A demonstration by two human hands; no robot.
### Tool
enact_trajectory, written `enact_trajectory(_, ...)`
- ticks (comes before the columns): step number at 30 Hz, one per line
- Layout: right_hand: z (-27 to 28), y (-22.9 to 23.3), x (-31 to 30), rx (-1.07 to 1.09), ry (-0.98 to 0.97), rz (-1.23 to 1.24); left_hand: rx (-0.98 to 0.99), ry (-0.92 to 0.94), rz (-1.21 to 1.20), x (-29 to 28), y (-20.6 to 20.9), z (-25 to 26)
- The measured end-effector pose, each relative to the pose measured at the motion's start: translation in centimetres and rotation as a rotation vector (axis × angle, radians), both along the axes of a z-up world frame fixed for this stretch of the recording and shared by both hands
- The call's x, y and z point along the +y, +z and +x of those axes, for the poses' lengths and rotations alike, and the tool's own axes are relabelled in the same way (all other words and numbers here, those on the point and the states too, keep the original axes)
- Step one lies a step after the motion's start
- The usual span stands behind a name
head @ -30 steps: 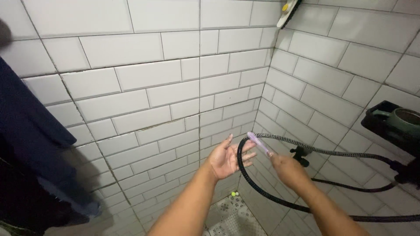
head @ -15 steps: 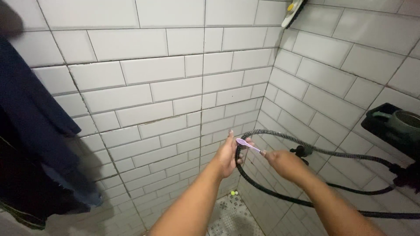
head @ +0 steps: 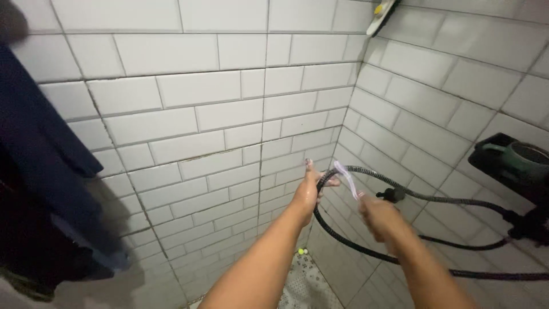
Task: Cleaning a handheld shower head and hose with a toothbrush in a bathroom.
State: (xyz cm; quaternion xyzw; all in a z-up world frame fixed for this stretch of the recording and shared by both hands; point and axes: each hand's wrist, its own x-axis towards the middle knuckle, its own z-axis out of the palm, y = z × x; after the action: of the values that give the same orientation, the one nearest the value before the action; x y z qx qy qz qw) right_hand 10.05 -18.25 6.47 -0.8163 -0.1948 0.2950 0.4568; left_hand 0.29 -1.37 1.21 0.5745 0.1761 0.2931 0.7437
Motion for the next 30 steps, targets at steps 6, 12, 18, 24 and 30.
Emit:
enact_trajectory(6, 1.7, -1.7, 1.0, -0.125, -0.012, -0.173, 0.127, -0.012, 0.063, 0.3, 1.2, -1.4)
enact_trajectory(12, -1.6, -1.6, 1.7, -0.157, -0.218, -0.163, 0.047, -0.016, 0.173, 0.4, 1.5, -1.8)
enact_trajectory(18, 11.0, -16.6, 3.6, -0.595, 0.119, -0.071, 0.079, -0.059, 0.161, 0.6, 0.2, -2.0)
enact_trajectory(24, -6.7, -0.1, 1.2, -0.021, -0.09, -0.124, 0.102, -0.015, 0.23, 0.5, -1.1, -1.8)
enact_trajectory(30, -1.9, -4.0, -1.0, -0.122, -0.227, -0.076, -0.015, -0.06, 0.247, -0.6, 2.4, -4.2)
